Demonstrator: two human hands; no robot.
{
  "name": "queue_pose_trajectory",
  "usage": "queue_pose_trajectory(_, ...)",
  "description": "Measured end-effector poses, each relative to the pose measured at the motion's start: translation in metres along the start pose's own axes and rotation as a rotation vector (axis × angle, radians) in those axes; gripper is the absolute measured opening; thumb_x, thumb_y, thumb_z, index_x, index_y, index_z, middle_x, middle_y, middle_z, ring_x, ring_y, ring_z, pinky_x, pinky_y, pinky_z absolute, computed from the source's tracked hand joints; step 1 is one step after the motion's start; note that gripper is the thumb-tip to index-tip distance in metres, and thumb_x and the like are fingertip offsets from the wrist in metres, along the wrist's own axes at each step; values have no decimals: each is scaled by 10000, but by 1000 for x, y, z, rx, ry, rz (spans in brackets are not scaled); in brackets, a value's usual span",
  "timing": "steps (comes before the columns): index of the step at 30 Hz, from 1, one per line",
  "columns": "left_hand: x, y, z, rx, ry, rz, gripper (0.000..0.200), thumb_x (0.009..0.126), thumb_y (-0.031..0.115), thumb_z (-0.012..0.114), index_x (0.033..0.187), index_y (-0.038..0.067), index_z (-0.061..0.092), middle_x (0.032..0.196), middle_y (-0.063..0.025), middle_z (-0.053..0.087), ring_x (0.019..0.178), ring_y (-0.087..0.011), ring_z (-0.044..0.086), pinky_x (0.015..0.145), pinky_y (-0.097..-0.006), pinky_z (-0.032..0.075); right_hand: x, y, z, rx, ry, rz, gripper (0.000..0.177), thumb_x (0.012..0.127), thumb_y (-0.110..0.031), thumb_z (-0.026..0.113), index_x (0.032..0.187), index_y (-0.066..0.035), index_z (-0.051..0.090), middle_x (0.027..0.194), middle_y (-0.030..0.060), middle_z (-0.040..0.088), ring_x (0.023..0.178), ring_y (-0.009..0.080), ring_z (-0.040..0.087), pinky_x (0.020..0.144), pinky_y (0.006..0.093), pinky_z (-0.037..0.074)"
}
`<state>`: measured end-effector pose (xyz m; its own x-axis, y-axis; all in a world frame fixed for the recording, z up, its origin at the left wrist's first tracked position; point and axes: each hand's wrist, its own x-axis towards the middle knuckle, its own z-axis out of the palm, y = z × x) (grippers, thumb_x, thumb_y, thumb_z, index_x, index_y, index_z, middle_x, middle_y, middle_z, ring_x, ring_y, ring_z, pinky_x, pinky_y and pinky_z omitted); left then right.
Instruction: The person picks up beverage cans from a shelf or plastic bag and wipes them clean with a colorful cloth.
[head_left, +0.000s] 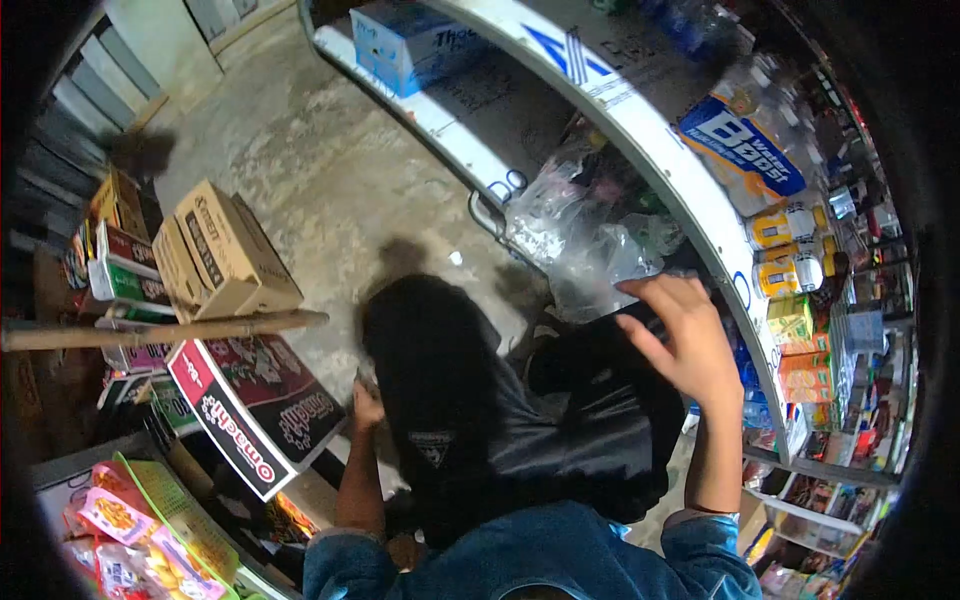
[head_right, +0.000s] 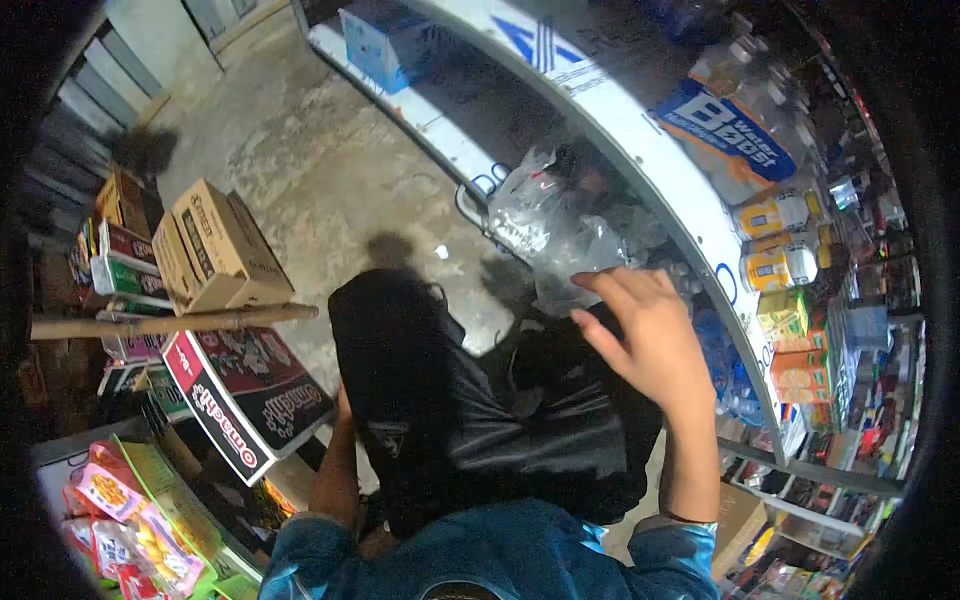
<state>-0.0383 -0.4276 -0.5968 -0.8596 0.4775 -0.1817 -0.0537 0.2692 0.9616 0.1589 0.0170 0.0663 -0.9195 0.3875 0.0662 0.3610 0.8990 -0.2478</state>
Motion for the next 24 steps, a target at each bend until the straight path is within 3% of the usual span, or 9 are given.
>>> queue_pose_trajectory(6,-3,74,-14,686,-167,-377,729,848,436,775,1371,-16,544,1167,-275,715,1123,-462,679,943,-488,542,-9,6,6,89,21,-32,305,932,-257,725,1154,-50,688,1045,145,703,990,358,663,928,434,475)
queue_pose_trajectory(7,-3,57,-13,695,31,-493,667,836,474,767,1269,-3,595,1067,-244,749,1043,-458,708,880,-505,555,-11,9,8,110,18,-39,311,940,-269,716,1164,-55,686,1053,144,706,1004,353,669,934,437,478)
queue_pose_trajectory(12,-19,226,-29,289,339,-105,277,918,172,727,1096,-11,618,763,-97,653,671,-162,620,657,-353,516,-17,24,20,160,82,-99,313,955,-285,696,1180,-67,685,1060,141,710,1030,345,671,939,440,481)
queue_pose_trajectory(14,-21,291,-31,398,394,-110,325,898,199,751,1115,-14,635,789,-129,661,691,-246,654,667,-409,521,-18,23,24,198,61,-104,310,960,-282,690,1187,-71,687,1069,144,710,1036,341,670,943,443,477)
queue_pose_trajectory(16,-19,324,-35,805,271,180,387,863,250,789,1137,9,658,863,-171,685,778,-348,686,716,-470,534,-17,17,24,215,49,-122,316,964,-285,686,1201,-75,685,1075,145,710,1042,340,669,946,440,473)
queue_pose_trajectory(17,-20,344,-37,1101,27,-30,503,824,305,814,1237,49,683,1074,-223,718,988,-418,691,845,-503,549,-18,14,25,226,56,-149,321,964,-288,686,1205,-76,684,1078,145,710,1043,341,668,947,437,472)
queue_pose_trajectory(18,-20,336,-44,1102,39,-26,503,824,305,814,1237,49,683,1074,-223,718,988,-418,691,845,-503,549,-19,12,25,236,63,-175,326,963,-290,685,1210,-78,683,1080,145,710,1044,342,667,948,435,471)
queue_pose_trajectory(20,-21,311,-62,1177,-634,4,566,871,272,768,1394,101,636,1201,-216,718,1068,-398,700,932,-429,554,-22,12,20,255,71,-196,330,968,-297,679,1215,-77,681,1081,146,710,1042,343,667,949,433,472)
queue_pose_trajectory(24,-29,350,-28,653,-548,-291,677,833,331,809,1441,103,616,1350,-205,677,1194,-330,682,965,-416,551,-25,19,11,255,32,-198,331,973,-307,675,1200,-65,681,1082,158,708,1043,353,667,947,440,476)
